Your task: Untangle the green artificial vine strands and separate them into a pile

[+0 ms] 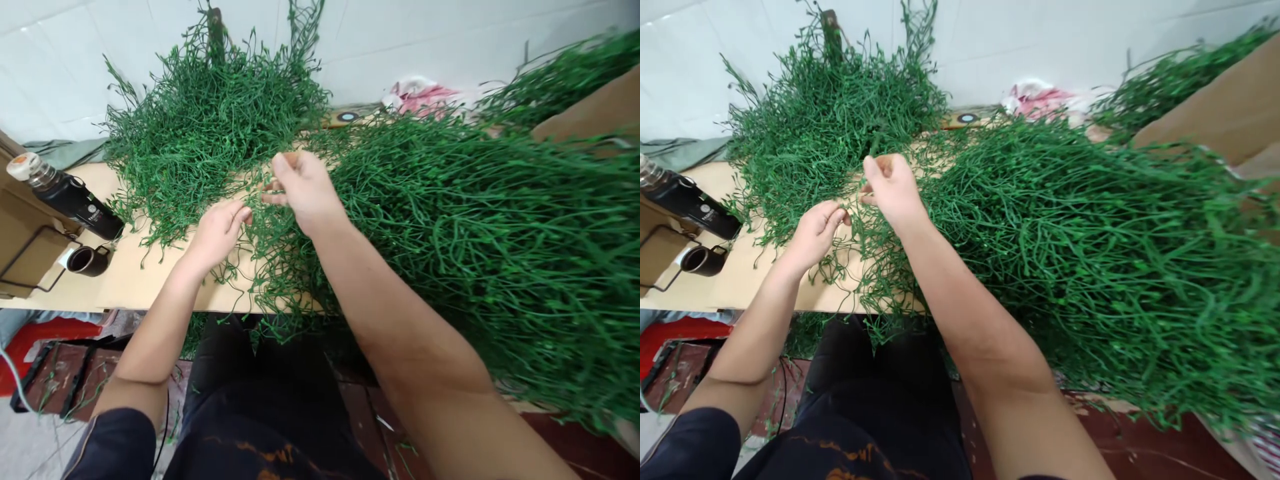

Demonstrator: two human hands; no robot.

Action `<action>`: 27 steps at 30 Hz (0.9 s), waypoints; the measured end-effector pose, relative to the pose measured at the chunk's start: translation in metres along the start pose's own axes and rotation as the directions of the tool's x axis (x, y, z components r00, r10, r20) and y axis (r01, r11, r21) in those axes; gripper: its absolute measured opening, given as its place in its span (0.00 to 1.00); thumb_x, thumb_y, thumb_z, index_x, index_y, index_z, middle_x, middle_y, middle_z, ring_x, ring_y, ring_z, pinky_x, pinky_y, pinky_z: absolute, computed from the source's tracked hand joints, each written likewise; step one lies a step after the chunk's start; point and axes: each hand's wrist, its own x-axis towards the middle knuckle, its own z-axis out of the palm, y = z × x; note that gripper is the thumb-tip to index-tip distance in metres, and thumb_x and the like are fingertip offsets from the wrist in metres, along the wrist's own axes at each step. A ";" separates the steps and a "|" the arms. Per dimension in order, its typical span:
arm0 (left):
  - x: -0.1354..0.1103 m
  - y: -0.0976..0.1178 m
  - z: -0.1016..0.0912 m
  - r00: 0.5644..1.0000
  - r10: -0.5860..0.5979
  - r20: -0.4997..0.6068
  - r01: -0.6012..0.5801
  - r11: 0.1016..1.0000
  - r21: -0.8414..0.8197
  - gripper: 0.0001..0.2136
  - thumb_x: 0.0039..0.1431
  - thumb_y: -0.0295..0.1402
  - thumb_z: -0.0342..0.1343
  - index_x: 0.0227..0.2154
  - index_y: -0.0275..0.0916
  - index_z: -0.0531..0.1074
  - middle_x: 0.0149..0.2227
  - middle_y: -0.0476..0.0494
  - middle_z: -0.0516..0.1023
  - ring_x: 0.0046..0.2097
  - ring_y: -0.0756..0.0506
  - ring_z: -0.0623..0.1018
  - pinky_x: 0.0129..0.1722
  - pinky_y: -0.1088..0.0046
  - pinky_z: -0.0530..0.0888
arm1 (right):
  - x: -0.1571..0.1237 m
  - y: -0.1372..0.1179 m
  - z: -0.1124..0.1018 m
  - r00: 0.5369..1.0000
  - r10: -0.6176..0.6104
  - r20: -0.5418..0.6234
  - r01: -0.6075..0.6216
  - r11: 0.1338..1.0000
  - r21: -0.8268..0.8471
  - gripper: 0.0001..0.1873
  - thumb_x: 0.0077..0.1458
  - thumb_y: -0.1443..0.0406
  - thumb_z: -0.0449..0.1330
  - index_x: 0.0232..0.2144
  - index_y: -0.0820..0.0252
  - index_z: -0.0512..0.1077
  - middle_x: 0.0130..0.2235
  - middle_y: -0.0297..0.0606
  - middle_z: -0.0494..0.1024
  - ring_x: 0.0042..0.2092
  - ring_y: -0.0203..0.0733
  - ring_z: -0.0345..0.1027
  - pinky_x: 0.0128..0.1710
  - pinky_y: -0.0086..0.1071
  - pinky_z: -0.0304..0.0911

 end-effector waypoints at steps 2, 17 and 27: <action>0.001 0.002 0.001 0.995 -0.038 -0.094 0.036 0.999 -0.018 0.15 0.59 0.40 0.48 0.20 0.39 0.66 0.22 0.48 0.66 0.31 0.47 0.68 0.40 0.71 0.66 | -0.010 0.004 0.008 0.999 -0.034 -0.020 0.033 0.998 -0.052 0.20 0.50 0.47 0.56 0.33 0.57 0.64 0.32 0.34 0.68 0.33 0.31 0.66 0.30 0.28 0.66; -0.009 -0.003 0.008 0.994 -0.088 -0.070 0.079 0.990 -0.114 0.17 0.59 0.44 0.47 0.20 0.39 0.64 0.19 0.51 0.63 0.24 0.51 0.64 0.28 0.75 0.64 | -0.029 -0.014 0.013 0.943 0.174 0.283 -0.141 0.981 -0.131 0.13 0.54 0.65 0.55 0.20 0.60 0.59 0.19 0.28 0.59 0.22 0.28 0.53 0.27 0.27 0.56; -0.032 0.025 0.020 0.996 -0.069 -0.061 0.070 0.997 0.017 0.19 0.63 0.42 0.37 0.19 0.39 0.55 0.19 0.50 0.61 0.24 0.51 0.62 0.26 0.73 0.60 | -0.004 -0.018 0.016 0.985 -0.108 0.131 0.170 0.612 -0.772 0.06 0.58 0.65 0.45 0.28 0.58 0.56 0.26 0.36 0.62 0.29 0.37 0.55 0.33 0.33 0.51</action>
